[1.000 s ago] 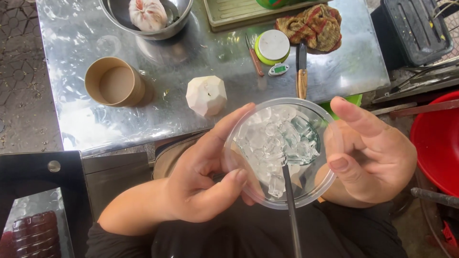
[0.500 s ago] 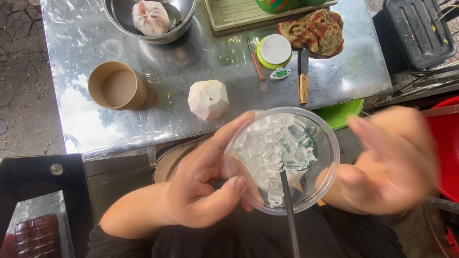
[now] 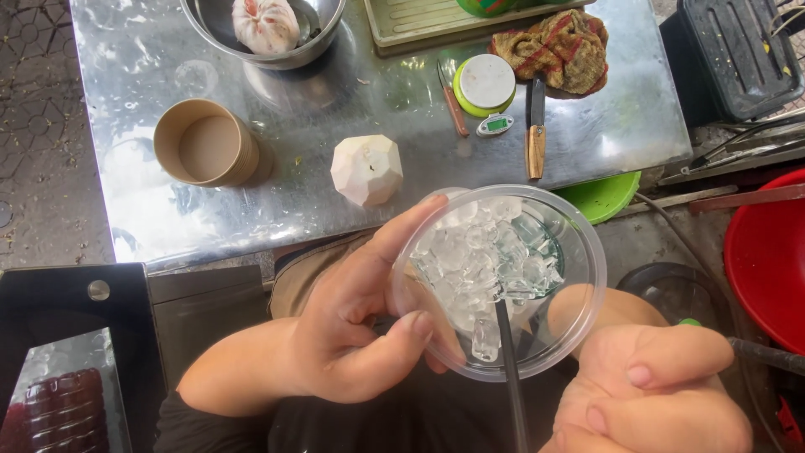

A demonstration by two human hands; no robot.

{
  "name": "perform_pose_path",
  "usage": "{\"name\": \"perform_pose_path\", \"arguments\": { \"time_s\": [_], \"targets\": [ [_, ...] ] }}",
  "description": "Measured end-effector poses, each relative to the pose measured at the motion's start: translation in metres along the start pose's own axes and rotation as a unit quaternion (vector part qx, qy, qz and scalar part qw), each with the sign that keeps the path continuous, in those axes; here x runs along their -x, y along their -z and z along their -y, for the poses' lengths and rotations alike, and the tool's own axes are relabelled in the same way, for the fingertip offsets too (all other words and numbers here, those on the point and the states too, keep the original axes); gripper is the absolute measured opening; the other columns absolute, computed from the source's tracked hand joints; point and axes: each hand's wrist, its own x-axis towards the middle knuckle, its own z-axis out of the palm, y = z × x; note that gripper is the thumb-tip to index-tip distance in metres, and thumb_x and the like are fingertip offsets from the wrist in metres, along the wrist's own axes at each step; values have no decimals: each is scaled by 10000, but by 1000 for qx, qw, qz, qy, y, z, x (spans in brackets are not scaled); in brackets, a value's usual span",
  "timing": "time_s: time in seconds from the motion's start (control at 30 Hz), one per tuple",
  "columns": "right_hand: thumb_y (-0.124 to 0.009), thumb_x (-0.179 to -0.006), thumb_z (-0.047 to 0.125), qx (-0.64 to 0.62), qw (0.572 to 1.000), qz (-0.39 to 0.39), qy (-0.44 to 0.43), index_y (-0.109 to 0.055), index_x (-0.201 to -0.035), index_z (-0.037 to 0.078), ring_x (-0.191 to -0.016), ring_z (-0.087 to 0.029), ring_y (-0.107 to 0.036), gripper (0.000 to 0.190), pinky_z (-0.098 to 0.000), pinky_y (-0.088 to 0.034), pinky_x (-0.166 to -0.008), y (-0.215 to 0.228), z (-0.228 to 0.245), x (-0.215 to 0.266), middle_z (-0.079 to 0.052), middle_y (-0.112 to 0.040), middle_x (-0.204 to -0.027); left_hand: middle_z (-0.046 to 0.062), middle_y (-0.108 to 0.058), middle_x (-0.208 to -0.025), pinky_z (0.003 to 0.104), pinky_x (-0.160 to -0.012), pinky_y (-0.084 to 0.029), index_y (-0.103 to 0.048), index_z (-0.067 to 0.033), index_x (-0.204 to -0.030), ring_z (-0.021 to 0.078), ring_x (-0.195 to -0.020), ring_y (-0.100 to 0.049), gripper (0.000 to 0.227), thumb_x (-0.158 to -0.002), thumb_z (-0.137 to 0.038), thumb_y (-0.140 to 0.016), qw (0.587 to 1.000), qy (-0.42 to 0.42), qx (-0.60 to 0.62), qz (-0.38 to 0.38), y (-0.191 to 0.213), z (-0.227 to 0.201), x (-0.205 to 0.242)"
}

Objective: Peeling and cutting a pomelo into segments at a food stall.

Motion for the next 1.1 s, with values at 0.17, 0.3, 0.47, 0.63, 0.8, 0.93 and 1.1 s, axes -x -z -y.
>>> {"name": "perform_pose_path", "arguments": {
  "time_s": [0.17, 0.3, 0.47, 0.63, 0.8, 0.93, 1.1],
  "targets": [
    [-673, -908, 260, -12, 993, -46, 107, -558, -704, 304, -733, 15, -368, 238, -289, -296, -812, -7, -16, -9, 125, -377, -764, 137, -750, -1043, 280, -837, -653, 27, -5, -1714, 162, -926, -754, 808, -1093, -1, -491, 1000, -9, -5, -4, -1, -2, 2],
    [-692, -914, 304, -32, 988, -18, 152, -610, -740, 312, -759, 38, -409, 193, -293, -286, -829, -12, -13, -17, 144, -400, -763, 152, -741, -1085, 279, -827, -643, 23, -4, -1706, 168, -940, -744, 803, -1077, 13, -477, 1000, -9, -9, -15, -1, -4, 2],
    [-813, -847, 314, 32, 992, 122, -1, -637, -784, 345, -850, 21, -464, 190, -300, -348, -885, -20, 6, -52, 180, -465, -793, 124, -747, -974, 304, -824, -658, -21, -14, -1694, 171, -916, -758, 799, -1044, 22, -484, 998, 5, -50, -48, 2, -3, 6],
    [-735, -870, 387, -58, 991, 97, 68, -675, -807, 283, -900, -105, -479, 136, -364, -377, -896, -46, -32, -70, 129, -515, -832, 127, -735, -931, 317, -771, -640, -61, -39, -1700, 176, -847, -737, 764, -1047, -10, -457, 994, 20, 11, -104, 15, 4, 13],
    [-799, -838, 451, -36, 950, 297, -85, -756, -942, 190, -1035, -278, -501, 285, -447, -456, -961, -59, -57, -80, -28, -524, -947, 115, -735, -991, 324, -674, -650, -151, -27, -1647, 185, -765, -743, 713, -1004, -23, -456, 973, 7, 21, -231, 61, -5, 9],
    [-763, -829, 625, 7, 968, 221, -114, -570, -1397, 66, -1287, -295, -488, 821, -438, -427, -1131, -74, -78, -59, -122, -495, -1330, 128, -715, -939, 268, -586, -570, -287, 8, -1629, 164, -692, -688, 682, -977, 22, -486, 909, -113, -124, -381, 148, -14, 5],
    [-835, -839, 497, 12, 932, 338, -131, -443, -1506, -2, -1358, -362, -453, 921, -481, -388, -1183, -74, -124, -6, -181, -474, -1464, 179, -750, -972, 251, -658, -551, -255, -67, -1689, 169, -776, -709, 688, -1029, 33, -421, 856, -178, -101, -474, 295, -11, -4]
  ]
}}
